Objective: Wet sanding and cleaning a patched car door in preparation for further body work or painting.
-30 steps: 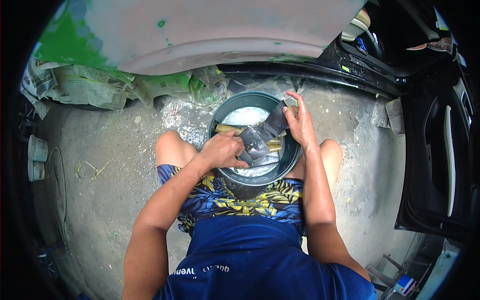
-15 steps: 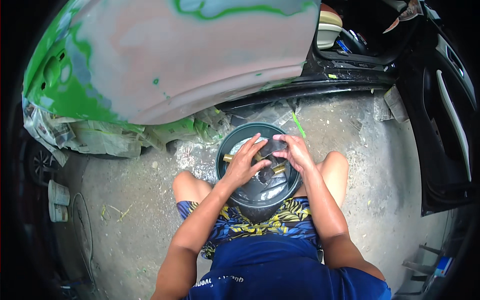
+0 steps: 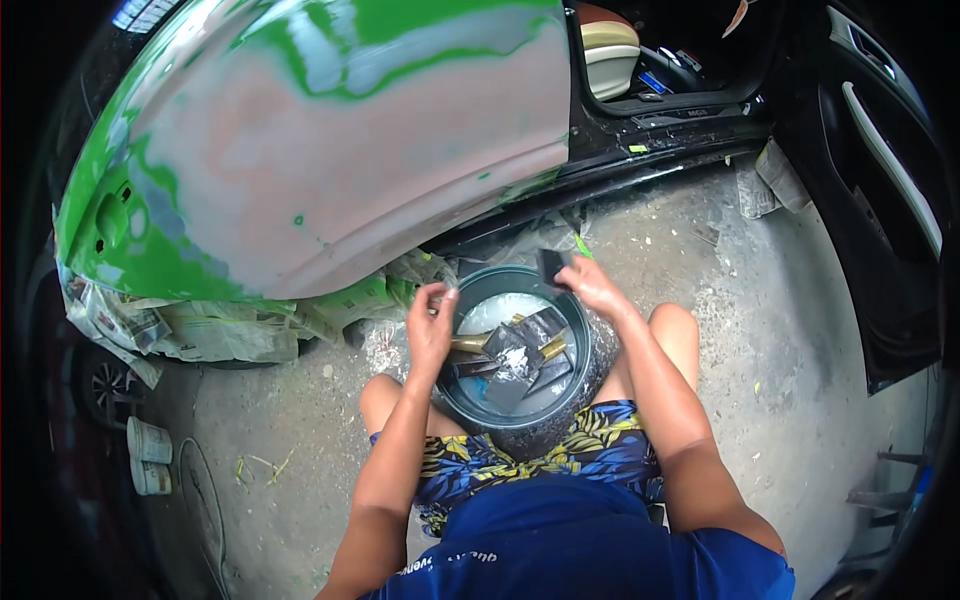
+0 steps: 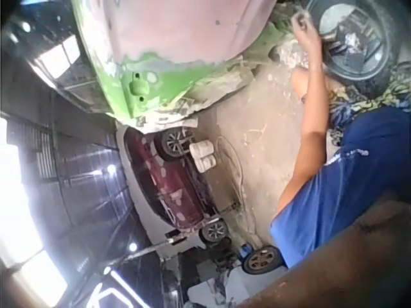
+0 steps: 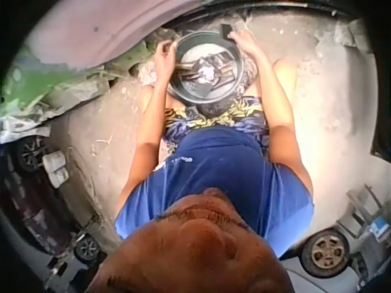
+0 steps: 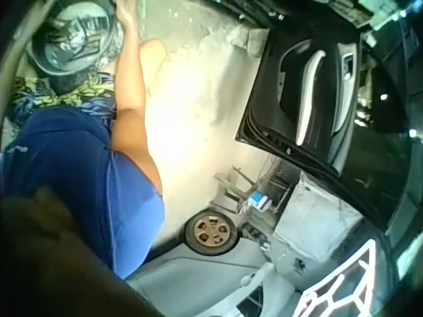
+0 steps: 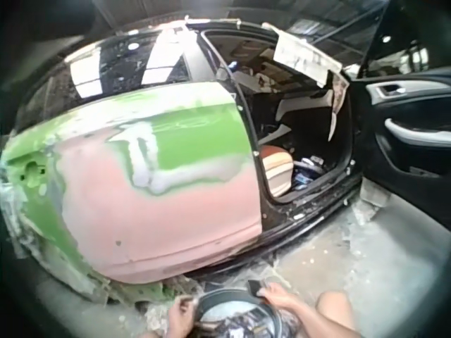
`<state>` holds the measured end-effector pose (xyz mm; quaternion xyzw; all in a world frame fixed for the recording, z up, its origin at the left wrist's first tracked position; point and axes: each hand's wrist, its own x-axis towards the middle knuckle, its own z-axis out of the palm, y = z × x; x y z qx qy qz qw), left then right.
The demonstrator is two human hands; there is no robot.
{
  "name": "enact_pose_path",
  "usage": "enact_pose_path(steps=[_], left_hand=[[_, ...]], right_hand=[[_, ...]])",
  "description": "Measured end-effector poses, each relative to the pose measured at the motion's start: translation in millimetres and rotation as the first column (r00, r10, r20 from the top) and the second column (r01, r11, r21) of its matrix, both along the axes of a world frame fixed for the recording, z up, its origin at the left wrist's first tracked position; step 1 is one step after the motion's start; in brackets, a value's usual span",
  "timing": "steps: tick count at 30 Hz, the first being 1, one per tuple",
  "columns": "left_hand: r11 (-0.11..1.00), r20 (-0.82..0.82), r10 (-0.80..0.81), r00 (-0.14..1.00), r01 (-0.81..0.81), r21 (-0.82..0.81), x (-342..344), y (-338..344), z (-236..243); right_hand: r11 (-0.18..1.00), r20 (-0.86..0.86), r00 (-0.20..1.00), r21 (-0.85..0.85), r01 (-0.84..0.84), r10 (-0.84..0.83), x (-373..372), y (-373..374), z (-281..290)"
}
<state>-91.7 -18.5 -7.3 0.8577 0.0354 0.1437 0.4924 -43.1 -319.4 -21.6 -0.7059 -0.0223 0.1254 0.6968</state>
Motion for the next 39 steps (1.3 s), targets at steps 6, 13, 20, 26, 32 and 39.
enact_pose_path(steps=[6, 13, 20, 26, 32, 39], left_hand=[[0.972, -0.471, 0.064, 0.880, -0.161, -0.169, -26, 53, -71], [0.882, -0.409, -0.003, 0.912, -0.191, -0.431, -37, 50, -98], [0.926, -0.346, 0.036, 0.937, -0.162, -0.342, -38, -5, -64], [0.850, -0.406, 0.007, 0.914, -0.220, -0.479, -26, -51, -67], [0.899, -0.350, -0.066, 0.934, -0.097, -0.428, 11, -136, -94], [0.993, -0.453, -0.116, 0.884, 0.103, -0.053, 47, -191, -49]], right_hand=[[0.883, -0.119, 0.909, 0.216, 0.416, -0.399, 18, -7, 9], [0.956, -0.338, 0.899, -0.007, 0.293, -0.278, -12, -3, -43], [0.875, -0.462, 0.787, 0.046, 0.483, -0.410, -25, -30, -32], [0.858, -0.361, 0.788, -0.081, 0.506, -0.499, -11, -55, -5], [0.777, -0.344, 0.707, -0.134, 0.615, -0.618, 19, -152, -38], [0.826, -0.284, 0.781, -0.284, 0.486, -0.557, 53, -219, -38]])
